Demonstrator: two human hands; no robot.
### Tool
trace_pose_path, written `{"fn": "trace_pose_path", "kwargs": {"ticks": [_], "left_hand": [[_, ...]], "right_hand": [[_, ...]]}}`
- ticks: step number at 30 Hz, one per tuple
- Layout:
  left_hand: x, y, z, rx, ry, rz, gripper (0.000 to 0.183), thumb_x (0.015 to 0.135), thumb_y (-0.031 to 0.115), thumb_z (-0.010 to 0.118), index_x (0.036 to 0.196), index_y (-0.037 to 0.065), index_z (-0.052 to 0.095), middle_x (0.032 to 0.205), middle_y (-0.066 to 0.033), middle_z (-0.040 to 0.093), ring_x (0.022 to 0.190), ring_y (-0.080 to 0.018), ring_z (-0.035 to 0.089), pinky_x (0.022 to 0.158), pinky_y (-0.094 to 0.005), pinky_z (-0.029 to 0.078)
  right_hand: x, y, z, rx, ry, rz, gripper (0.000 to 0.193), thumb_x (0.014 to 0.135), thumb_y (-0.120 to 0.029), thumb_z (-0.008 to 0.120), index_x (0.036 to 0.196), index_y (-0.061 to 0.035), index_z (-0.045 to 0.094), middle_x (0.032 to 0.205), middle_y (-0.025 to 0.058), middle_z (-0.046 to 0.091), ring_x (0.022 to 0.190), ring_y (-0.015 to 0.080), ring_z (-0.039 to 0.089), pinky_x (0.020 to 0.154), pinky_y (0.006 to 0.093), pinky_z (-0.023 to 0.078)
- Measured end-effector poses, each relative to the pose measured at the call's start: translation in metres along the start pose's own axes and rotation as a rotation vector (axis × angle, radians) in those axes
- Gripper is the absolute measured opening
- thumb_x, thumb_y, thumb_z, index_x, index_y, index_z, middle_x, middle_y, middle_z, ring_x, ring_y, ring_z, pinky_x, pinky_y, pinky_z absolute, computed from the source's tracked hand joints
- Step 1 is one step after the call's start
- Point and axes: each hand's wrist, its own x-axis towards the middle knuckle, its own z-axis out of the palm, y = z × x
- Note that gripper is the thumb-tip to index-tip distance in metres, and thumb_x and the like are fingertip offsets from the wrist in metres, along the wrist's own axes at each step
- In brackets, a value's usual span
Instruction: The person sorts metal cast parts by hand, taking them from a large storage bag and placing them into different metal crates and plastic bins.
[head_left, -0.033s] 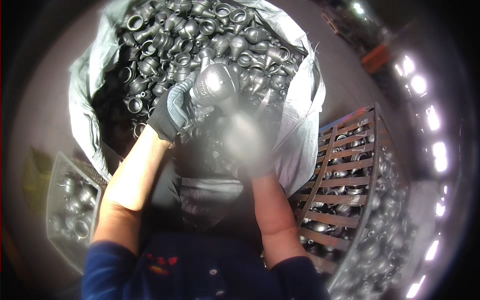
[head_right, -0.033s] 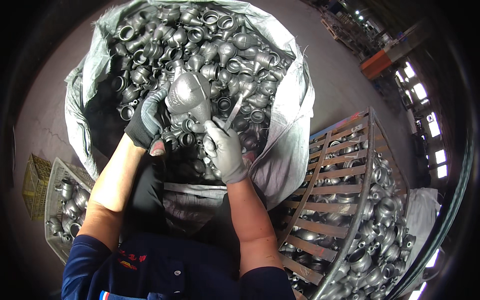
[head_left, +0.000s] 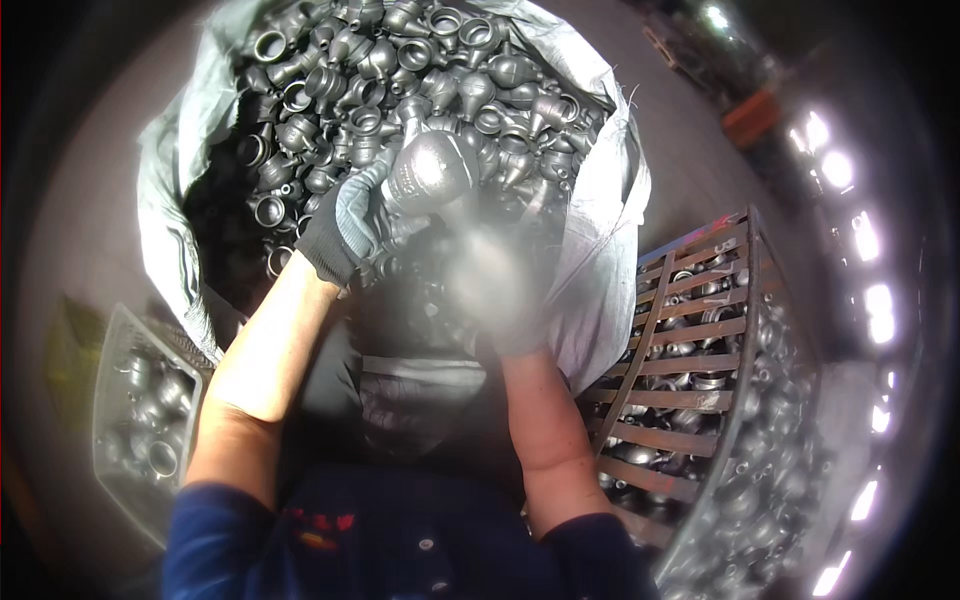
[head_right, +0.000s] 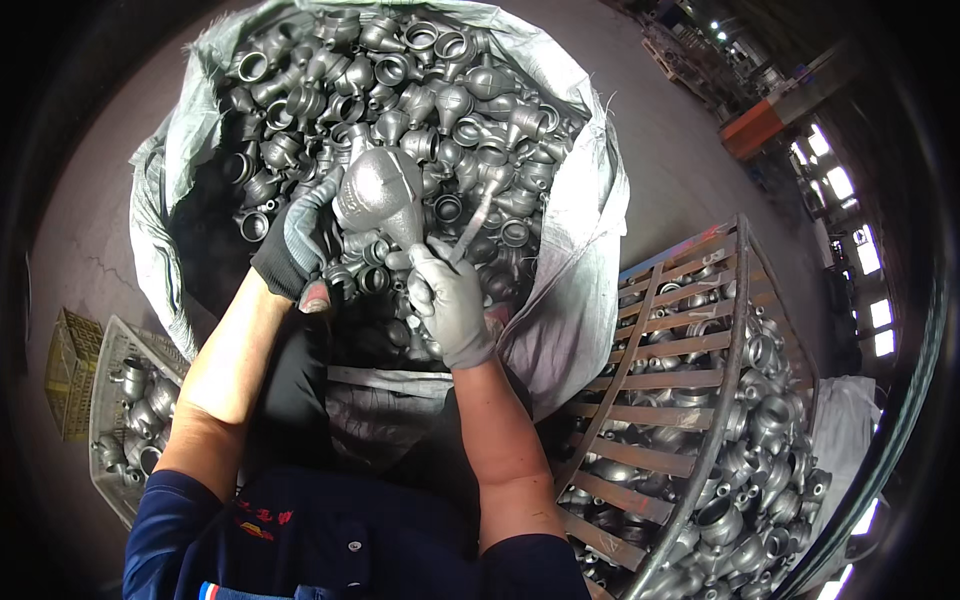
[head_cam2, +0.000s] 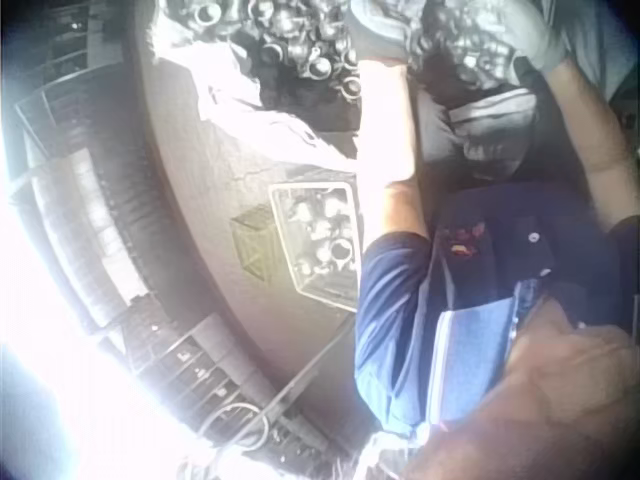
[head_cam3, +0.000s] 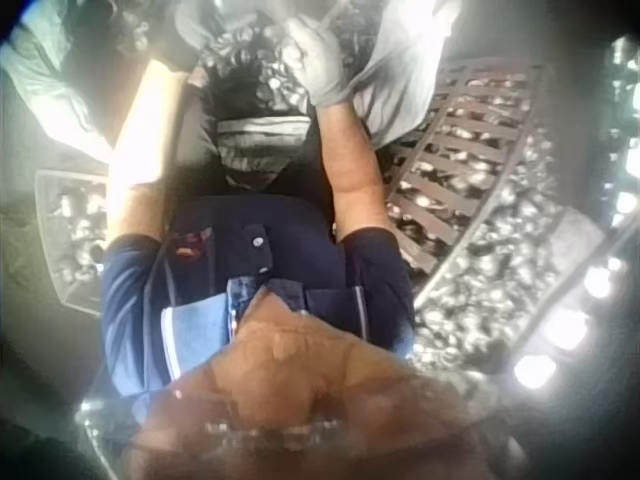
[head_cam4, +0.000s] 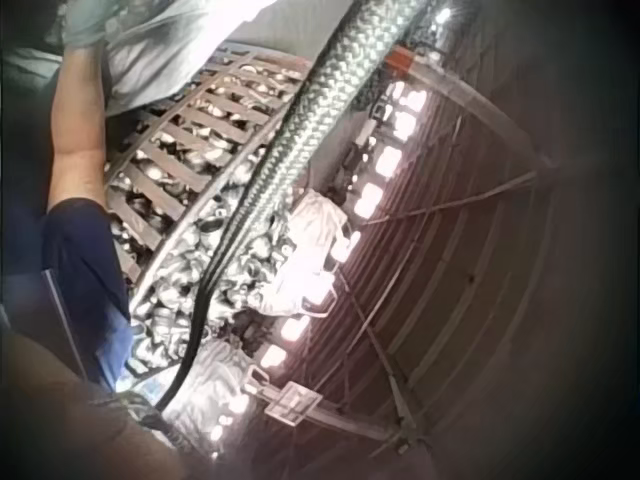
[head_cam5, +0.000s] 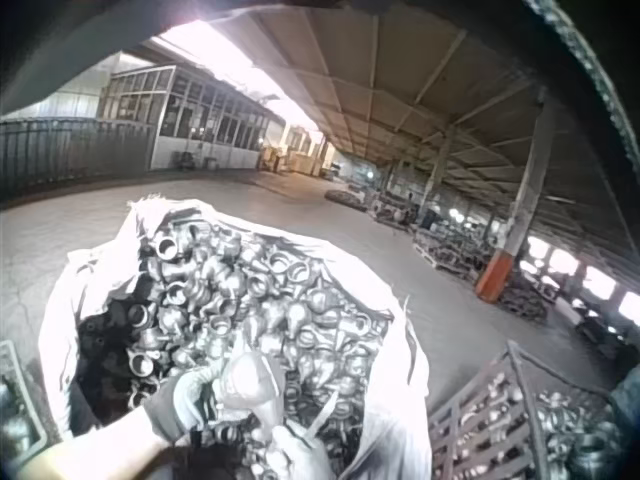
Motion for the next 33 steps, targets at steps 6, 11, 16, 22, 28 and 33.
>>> {"fn": "trace_pose_path", "kwargs": {"ticks": [6, 11, 16, 22, 28, 33], "left_hand": [[0.004, -0.008, -0.003, 0.355, -0.059, 0.046, 0.039, 0.093, 0.023, 0.047, 0.128, 0.007, 0.04, 0.112, -0.0115, 0.056, 0.096, -0.0228, 0.06, 0.072, -0.0354, 0.056], [0.006, -0.005, -0.012, 0.406, 0.055, 0.054, 0.042, 0.09, 0.015, 0.052, 0.129, 0.007, 0.037, 0.11, -0.0098, 0.055, 0.093, -0.0188, 0.06, 0.071, -0.032, 0.055], [0.013, 0.001, -0.019, 0.301, 0.042, 0.016, 0.031, 0.087, 0.006, 0.048, 0.118, 0.001, 0.049, 0.11, -0.0098, 0.056, 0.096, -0.0166, 0.059, 0.085, -0.0286, 0.049], [0.011, 0.003, -0.022, 0.147, -0.104, 0.094, 0.039, 0.084, -0.001, 0.036, 0.123, 0.001, 0.045, 0.115, -0.013, 0.054, 0.106, -0.0209, 0.055, 0.092, -0.0332, 0.046], [0.011, 0.005, -0.017, -0.017, -0.226, 0.129, 0.056, 0.076, -0.009, 0.032, 0.131, 0.0, 0.036, 0.127, -0.0173, 0.047, 0.113, -0.0264, 0.051, 0.097, -0.0359, 0.043], [0.007, 0.008, -0.016, 0.001, -0.256, 0.125, 0.056, 0.074, -0.007, 0.036, 0.13, 0.0, 0.038, 0.125, -0.0158, 0.049, 0.113, -0.0258, 0.051, 0.098, -0.0363, 0.042]], "right_hand": [[-0.003, 0.009, -0.019, 0.153, 0.001, 0.09, 0.016, 0.088, -0.006, 0.052, 0.101, 0.0014, 0.058, 0.073, 0.0032, 0.061, 0.043, -0.0019, 0.029, 0.037, 0.0155, 0.021], [-0.005, -0.026, 0.001, -0.237, 0.083, -0.061, 0.025, 0.083, -0.005, 0.059, 0.108, 0.0017, 0.059, 0.082, 0.0035, 0.064, 0.059, 0.0012, 0.047, 0.049, 0.0164, 0.036], [-0.006, -0.022, -0.001, 0.091, 0.163, 0.165, 0.028, 0.078, -0.002, 0.065, 0.105, 0.0021, 0.061, 0.092, 0.0035, 0.064, 0.08, 0.0075, 0.057, 0.068, 0.0214, 0.046], [-0.008, -0.024, 0.011, -0.11, 0.199, -0.038, 0.035, 0.074, 0.006, 0.066, 0.109, 0.0001, 0.059, 0.09, 0.0031, 0.063, 0.069, 0.0044, 0.055, 0.056, 0.017, 0.044], [-0.008, -0.019, 0.01, -0.222, 0.193, -0.139, 0.041, 0.074, 0.011, 0.062, 0.113, -0.0031, 0.056, 0.082, 0.0015, 0.06, 0.056, 0.0017, 0.047, 0.047, 0.0159, 0.038], [-0.006, -0.018, 0.01, -0.134, 0.222, -0.107, 0.042, 0.072, 0.013, 0.062, 0.111, -0.0026, 0.058, 0.083, 0.001, 0.06, 0.056, 0.0019, 0.047, 0.047, 0.0162, 0.038]]}}
